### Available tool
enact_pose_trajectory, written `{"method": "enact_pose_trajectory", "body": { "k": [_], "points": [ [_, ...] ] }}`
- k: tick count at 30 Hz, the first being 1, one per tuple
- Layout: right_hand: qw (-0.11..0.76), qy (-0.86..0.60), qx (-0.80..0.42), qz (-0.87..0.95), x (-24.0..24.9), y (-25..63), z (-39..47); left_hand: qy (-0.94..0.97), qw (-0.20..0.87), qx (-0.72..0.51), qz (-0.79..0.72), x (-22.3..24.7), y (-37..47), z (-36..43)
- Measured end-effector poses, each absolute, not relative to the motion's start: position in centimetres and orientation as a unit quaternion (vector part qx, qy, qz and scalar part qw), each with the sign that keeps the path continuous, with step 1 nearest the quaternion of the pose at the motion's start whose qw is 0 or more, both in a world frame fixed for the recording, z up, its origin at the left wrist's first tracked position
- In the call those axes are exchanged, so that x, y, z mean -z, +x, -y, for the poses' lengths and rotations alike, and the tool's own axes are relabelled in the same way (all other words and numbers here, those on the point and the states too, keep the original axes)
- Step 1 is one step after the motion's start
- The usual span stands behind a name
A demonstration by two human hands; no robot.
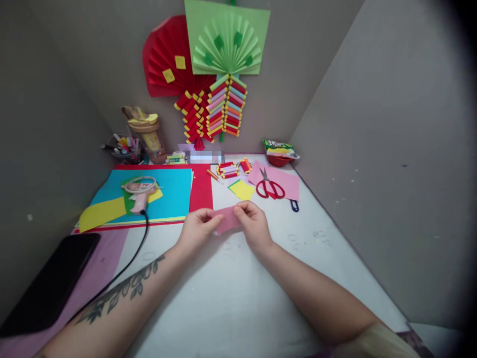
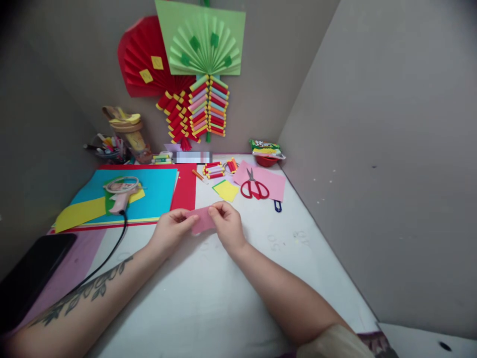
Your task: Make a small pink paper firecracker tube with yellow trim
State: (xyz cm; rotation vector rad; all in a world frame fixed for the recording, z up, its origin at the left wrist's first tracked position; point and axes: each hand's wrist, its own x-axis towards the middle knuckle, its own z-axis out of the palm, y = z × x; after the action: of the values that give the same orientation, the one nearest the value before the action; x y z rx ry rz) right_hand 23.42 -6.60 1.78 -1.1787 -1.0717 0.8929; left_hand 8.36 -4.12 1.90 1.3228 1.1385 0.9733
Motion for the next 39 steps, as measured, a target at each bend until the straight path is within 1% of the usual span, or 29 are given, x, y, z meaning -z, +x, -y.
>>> {"method": "enact_pose_trajectory", "body": {
  "k": [6, 9, 11, 14, 16, 18, 21, 23, 27, 30, 34, 37, 39],
  "points": [
    [0.602, -0.494, -0.419, 0.467, -1.0, 23.7, 6.2, 0.546, 0.515, -0.445, -0.489, -2.2, 7.9, 3.6],
    [0.587, -0.504, -0.403, 0.488, -0.8, 23.8, 6.2, 0.57, 0.49, -0.444, -0.488, -2.4, 7.7, 3.7],
    [0.58, -0.518, -0.35, 0.522, -1.0, 23.8, 6.4, 0.593, 0.469, -0.44, -0.485, -2.6, 7.6, 3.9],
    [0.563, -0.513, -0.217, 0.61, -1.7, 23.7, 7.0, 0.656, 0.423, -0.426, -0.458, -3.0, 7.7, 4.4],
    [0.537, -0.487, -0.142, 0.674, -2.3, 23.5, 7.5, 0.712, 0.383, -0.408, -0.426, -3.1, 7.9, 4.7],
    [0.507, -0.465, -0.088, 0.72, -2.7, 23.4, 7.9, 0.755, 0.346, -0.392, -0.396, -3.1, 8.1, 5.0],
    [0.48, -0.458, -0.041, 0.747, -2.8, 23.4, 8.1, 0.783, 0.321, -0.376, -0.378, -2.9, 8.1, 5.1],
    [0.488, -0.467, -0.04, 0.736, -2.7, 23.5, 7.9, 0.799, 0.303, -0.358, -0.377, -2.7, 8.1, 4.9],
    [0.524, -0.482, -0.079, 0.697, -2.4, 24.1, 7.4, 0.833, 0.242, -0.321, -0.381, -2.4, 7.8, 4.5],
    [0.544, -0.499, -0.107, 0.666, -2.5, 24.7, 7.1, 0.831, 0.228, -0.317, -0.396, -2.2, 7.5, 4.1],
    [0.59, -0.536, -0.102, 0.595, -2.9, 25.6, 6.8, 0.779, 0.279, -0.337, -0.449, -1.9, 7.3, 3.6],
    [0.585, -0.531, -0.107, 0.604, -3.0, 25.5, 6.9, 0.723, 0.332, -0.39, -0.463, -1.9, 7.3, 3.4],
    [0.577, -0.525, -0.121, 0.613, -3.0, 25.0, 7.1, 0.706, 0.348, -0.423, -0.449, -1.9, 7.4, 3.5]
  ]
}}
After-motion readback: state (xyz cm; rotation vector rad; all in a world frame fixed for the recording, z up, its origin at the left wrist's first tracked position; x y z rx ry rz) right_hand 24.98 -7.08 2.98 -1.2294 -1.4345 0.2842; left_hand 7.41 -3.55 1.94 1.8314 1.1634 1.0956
